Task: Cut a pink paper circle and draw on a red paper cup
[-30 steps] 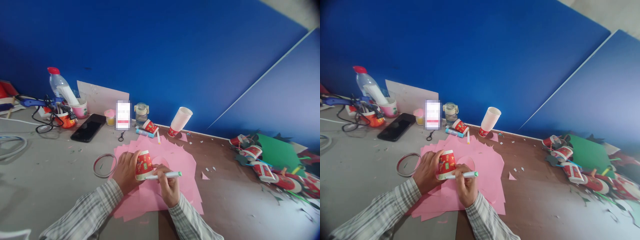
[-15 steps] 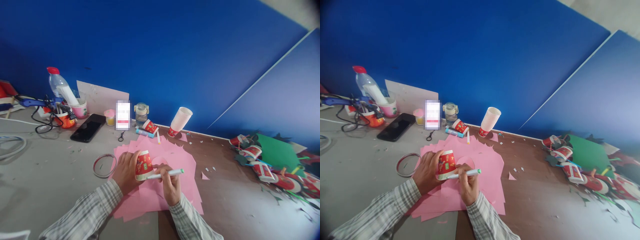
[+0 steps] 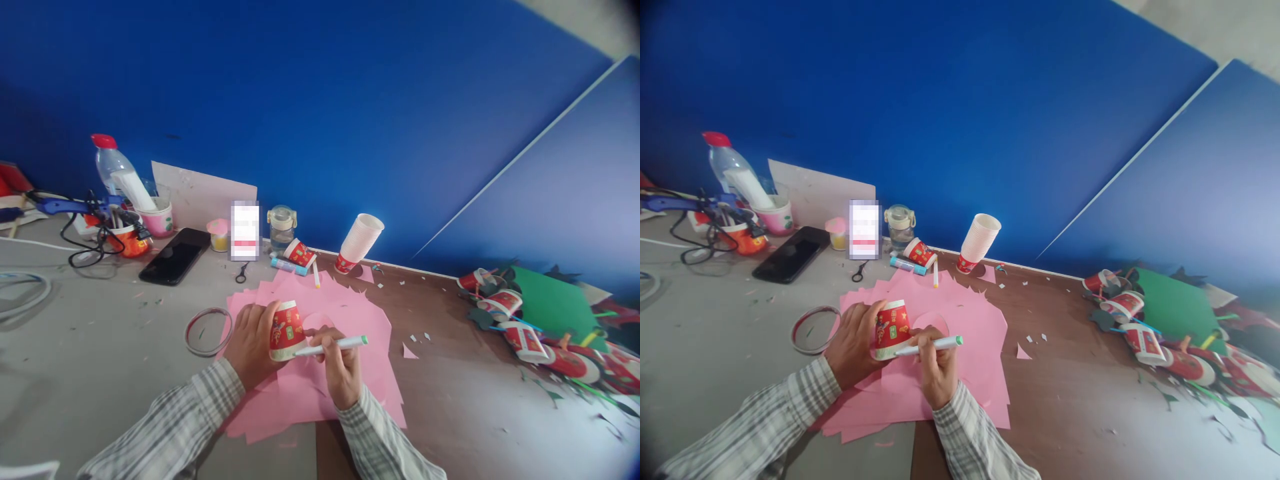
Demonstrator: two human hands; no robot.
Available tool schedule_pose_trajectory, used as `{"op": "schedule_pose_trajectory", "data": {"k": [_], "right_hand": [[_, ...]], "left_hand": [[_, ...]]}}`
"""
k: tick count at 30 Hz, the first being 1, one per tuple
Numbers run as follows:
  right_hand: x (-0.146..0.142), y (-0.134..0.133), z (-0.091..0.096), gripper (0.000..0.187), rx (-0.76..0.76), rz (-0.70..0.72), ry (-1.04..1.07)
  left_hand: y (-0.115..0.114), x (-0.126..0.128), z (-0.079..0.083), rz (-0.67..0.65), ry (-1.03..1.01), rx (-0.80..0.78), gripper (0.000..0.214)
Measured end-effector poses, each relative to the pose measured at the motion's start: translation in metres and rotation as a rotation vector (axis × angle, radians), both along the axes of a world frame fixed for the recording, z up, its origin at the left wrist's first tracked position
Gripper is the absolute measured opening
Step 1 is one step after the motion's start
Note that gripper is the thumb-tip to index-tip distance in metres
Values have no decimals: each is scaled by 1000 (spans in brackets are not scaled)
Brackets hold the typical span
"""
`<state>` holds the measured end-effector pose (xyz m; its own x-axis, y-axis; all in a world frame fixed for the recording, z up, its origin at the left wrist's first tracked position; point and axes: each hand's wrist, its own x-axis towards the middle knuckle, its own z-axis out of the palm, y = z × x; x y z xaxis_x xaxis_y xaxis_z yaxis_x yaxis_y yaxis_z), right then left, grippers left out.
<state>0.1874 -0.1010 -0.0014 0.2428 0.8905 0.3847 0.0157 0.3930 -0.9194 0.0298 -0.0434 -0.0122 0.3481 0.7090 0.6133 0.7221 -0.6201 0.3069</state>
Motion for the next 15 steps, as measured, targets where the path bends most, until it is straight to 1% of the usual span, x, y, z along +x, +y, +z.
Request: {"op": "schedule_pose_trajectory", "data": {"k": [7, 11, 15], "right_hand": [[0, -1, 1, 31, -34, -27, -69], [0, 1, 1, 34, -49, -45, 27], [1, 3, 0, 33, -45, 4, 99]], "left_hand": [[1, 0, -2, 11, 22, -1, 77], [0, 0, 0, 6, 13, -5, 75], [0, 0, 1, -2, -13, 0, 76]]}}
